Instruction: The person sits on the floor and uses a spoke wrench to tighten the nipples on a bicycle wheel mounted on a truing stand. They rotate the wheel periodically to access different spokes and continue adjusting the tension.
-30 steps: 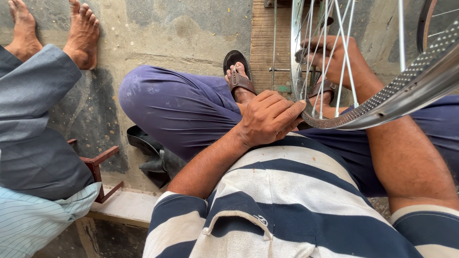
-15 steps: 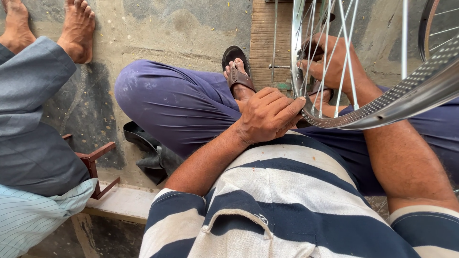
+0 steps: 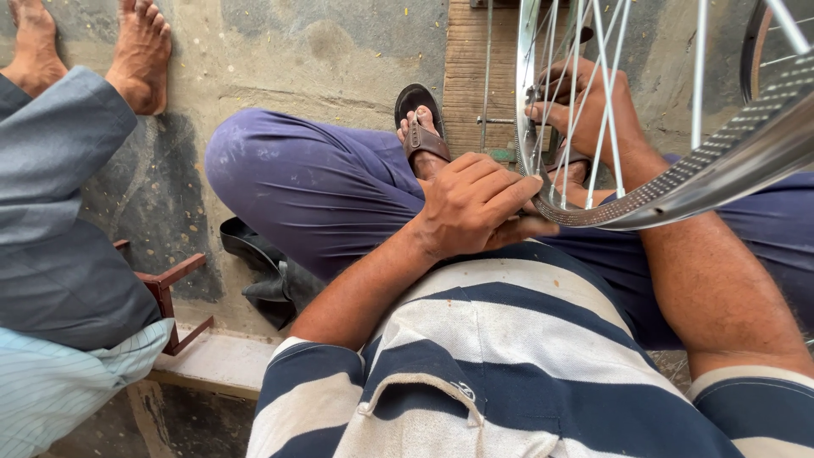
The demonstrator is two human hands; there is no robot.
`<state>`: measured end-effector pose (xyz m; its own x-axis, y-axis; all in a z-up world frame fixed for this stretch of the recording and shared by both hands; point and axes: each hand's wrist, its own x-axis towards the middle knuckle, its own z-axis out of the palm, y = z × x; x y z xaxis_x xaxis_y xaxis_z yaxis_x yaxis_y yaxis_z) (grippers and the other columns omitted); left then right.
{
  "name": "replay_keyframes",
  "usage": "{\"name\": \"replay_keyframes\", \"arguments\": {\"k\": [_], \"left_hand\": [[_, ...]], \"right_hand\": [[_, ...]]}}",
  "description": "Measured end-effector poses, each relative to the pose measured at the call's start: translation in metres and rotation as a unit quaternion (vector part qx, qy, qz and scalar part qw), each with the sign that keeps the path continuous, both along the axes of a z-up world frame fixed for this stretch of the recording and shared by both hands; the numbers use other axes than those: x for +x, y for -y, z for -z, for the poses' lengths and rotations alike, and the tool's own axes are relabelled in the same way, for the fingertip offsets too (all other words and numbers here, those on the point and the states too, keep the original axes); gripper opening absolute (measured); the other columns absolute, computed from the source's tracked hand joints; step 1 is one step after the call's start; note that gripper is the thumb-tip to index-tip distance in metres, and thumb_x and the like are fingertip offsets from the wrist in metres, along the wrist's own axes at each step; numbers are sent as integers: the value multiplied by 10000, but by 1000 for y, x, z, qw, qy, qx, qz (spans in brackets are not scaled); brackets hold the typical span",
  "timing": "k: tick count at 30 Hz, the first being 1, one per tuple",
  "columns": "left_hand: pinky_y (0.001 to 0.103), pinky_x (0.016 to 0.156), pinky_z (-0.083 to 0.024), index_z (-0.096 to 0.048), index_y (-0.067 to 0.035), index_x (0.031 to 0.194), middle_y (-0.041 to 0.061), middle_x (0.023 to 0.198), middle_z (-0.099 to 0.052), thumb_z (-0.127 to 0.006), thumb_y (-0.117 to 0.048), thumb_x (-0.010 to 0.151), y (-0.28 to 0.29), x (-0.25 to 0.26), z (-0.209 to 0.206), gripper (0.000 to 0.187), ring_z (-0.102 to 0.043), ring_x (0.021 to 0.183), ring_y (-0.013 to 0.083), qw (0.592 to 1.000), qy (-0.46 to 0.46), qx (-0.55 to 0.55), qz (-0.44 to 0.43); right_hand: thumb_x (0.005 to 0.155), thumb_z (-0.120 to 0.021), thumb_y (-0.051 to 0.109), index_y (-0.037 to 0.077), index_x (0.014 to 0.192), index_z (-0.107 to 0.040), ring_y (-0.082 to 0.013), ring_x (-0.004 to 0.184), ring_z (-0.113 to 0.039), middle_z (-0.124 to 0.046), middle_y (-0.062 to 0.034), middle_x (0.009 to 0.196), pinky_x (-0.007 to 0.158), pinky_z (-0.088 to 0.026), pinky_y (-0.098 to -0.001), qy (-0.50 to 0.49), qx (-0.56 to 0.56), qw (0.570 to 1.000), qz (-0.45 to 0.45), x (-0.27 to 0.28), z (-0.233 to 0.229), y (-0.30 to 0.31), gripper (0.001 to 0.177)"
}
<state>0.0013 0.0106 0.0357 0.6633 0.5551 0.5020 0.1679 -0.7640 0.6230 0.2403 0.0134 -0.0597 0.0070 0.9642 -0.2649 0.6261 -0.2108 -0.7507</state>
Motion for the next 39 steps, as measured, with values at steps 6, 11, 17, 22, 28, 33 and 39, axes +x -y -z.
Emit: {"name": "replay_keyframes", "arguments": {"k": [6,11,17,22,28,33,39], "left_hand": [[344,731,-509,-701,-49,1125,36,851,-702,-806,-438,942,-1,6,-52,443,-650,768,173,997,66,-36,0],[368,783,-530,-678,-52,1094,50,881,-684,-800,-244,1020,5,6,-41,240,-659,822,200,999,38,-18,8],[381,800,-537,-684,6,1177,84,883,-694,-761,-220,904,0,2,22,363,-687,841,231,975,-219,26,-29],[383,799,-542,-666,0,1150,81,897,-696,-785,-241,904,11,-1,37,364,-696,846,241,989,-149,11,-23],[365,797,-553,-660,-6,1143,69,890,-699,-795,-213,917,11,1,36,335,-707,838,225,990,-131,31,-30],[366,783,-551,-668,-9,1135,65,881,-704,-799,-207,920,12,1,35,320,-713,831,219,990,-133,28,-28],[370,794,-555,-663,-4,1142,72,897,-706,-793,-214,909,13,1,35,339,-714,842,229,991,-125,30,-28]], "right_hand": [[984,-881,169,17,1163,-682,-194,956,-752,-747,-132,1054,802,-654,-313,-140,59,985,81,13,6,1,308],[1040,-874,95,12,1146,-684,-170,916,-744,-760,-119,1050,788,-626,-291,-143,119,977,105,28,10,-3,232],[1015,-836,81,16,1187,-673,-124,918,-712,-748,-91,1064,784,-596,-255,-200,112,965,124,32,14,2,245],[1038,-857,157,16,1181,-650,-146,882,-707,-719,-77,1005,791,-616,-269,-199,134,966,91,38,35,4,288],[1034,-817,187,-8,1230,-623,-160,995,-697,-702,-109,1074,964,-618,-313,-207,176,961,54,42,47,3,337],[1036,-861,275,22,1155,-711,-162,869,-747,-751,-102,959,801,-654,-320,-84,128,986,72,43,35,5,318],[1035,-844,226,-3,1171,-697,-192,943,-762,-755,-118,1009,875,-663,-350,-118,157,978,69,35,24,1,304]]}}
